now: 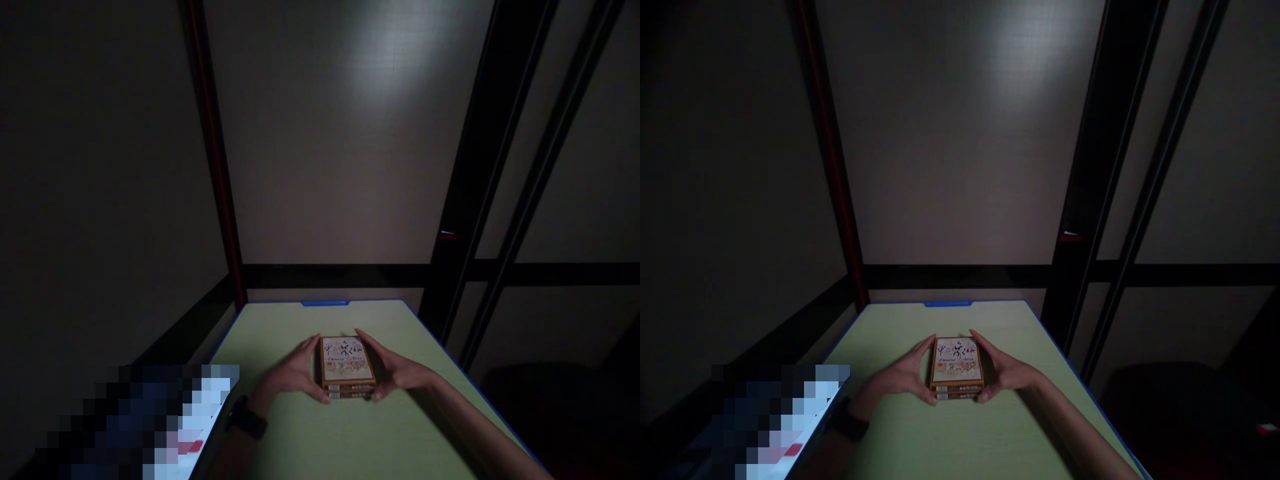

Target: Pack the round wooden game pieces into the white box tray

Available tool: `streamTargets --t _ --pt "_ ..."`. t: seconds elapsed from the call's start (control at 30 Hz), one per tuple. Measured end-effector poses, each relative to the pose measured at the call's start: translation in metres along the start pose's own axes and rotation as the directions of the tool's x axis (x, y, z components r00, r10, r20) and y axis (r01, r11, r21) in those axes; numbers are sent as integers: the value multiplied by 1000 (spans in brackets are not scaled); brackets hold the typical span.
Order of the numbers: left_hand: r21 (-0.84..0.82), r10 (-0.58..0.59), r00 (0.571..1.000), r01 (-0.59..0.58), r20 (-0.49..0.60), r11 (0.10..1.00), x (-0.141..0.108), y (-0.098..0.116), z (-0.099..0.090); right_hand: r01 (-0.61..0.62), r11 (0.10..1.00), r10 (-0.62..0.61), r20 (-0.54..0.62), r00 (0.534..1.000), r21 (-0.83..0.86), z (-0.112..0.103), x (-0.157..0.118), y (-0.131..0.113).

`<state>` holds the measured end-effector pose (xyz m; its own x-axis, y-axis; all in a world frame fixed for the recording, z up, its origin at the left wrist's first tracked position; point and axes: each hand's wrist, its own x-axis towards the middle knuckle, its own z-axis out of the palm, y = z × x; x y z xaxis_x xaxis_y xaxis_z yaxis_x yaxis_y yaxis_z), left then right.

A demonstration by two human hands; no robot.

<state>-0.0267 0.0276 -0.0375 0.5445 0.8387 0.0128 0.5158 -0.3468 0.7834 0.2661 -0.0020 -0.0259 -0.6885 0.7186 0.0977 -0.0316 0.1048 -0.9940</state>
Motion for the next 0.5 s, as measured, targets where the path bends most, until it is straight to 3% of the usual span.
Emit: streamTargets --t 0.1,0.2,0.27,0.4,0.5 --pt "44 -33 999 33 -22 998 -12 13 -7 1 994 -9 -77 997 -112 2 -20 -9" --pt "24 -96 989 100 -114 995 -32 25 -7 -71 964 -2 -274 962 -256 13 -41 -7" --pt "-51 -147 968 140 -204 989 -44 31 2 -135 953 2 -437 899 -273 23 -48 1" --pt "-305 -173 891 42 -419 951 -49 44 33 -215 952 12 -674 739 -219 39 -33 19" --pt "-594 -332 835 7 -439 805 -39 56 50 -255 940 3 -741 672 -227 38 -11 23"
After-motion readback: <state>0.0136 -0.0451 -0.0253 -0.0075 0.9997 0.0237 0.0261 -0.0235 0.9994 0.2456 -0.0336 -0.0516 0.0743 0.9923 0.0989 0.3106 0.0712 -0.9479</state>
